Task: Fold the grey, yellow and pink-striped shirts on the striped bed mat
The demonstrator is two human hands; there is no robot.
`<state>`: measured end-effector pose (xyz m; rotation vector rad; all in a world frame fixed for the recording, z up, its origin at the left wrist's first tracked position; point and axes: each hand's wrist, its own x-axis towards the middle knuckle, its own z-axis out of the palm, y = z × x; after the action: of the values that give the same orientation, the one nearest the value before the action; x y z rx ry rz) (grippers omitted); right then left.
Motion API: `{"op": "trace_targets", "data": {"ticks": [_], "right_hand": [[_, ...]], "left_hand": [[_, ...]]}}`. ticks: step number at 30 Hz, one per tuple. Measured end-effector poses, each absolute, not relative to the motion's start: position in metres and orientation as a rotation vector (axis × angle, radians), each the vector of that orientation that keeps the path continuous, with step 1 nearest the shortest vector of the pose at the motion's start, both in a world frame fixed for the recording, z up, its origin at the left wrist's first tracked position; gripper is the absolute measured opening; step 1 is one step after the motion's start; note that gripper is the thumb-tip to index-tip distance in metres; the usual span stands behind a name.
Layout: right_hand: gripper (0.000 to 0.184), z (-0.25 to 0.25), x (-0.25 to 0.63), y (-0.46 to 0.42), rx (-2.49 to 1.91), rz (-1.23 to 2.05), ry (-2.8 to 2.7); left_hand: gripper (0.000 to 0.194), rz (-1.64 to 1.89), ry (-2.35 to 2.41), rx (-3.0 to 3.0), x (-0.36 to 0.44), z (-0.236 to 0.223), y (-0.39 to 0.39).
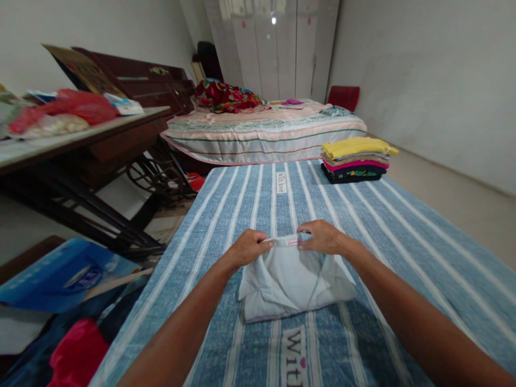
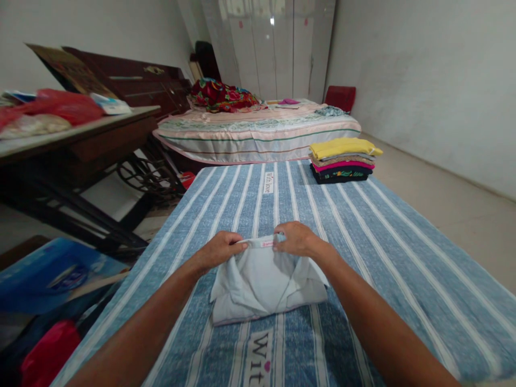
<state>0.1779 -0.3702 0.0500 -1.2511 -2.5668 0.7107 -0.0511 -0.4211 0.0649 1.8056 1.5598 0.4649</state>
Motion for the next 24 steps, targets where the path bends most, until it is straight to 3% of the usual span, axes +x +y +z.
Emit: {"op": "trace_targets", "data": {"ticks": [11, 18, 24], "right_hand": [[0.013, 0.055, 0.172, -0.369, -1.286, 0.702, -2.642], [0.016, 0.073, 0.167, -0.390, -1.402, 0.310, -2.757], [0.017, 0.081, 0.168, -0.399, -1.387, 0.208, -2.836]], "left_hand": [[0.023, 0.529, 1.578, 1.840, -0.049, 0.062, -0.422], [0.018, 0.521, 1.560, 1.958, -0.048, 0.067, -0.425], [0.018, 0.518, 1.483, 1.920, -0.051, 0.062, -0.424]]}}
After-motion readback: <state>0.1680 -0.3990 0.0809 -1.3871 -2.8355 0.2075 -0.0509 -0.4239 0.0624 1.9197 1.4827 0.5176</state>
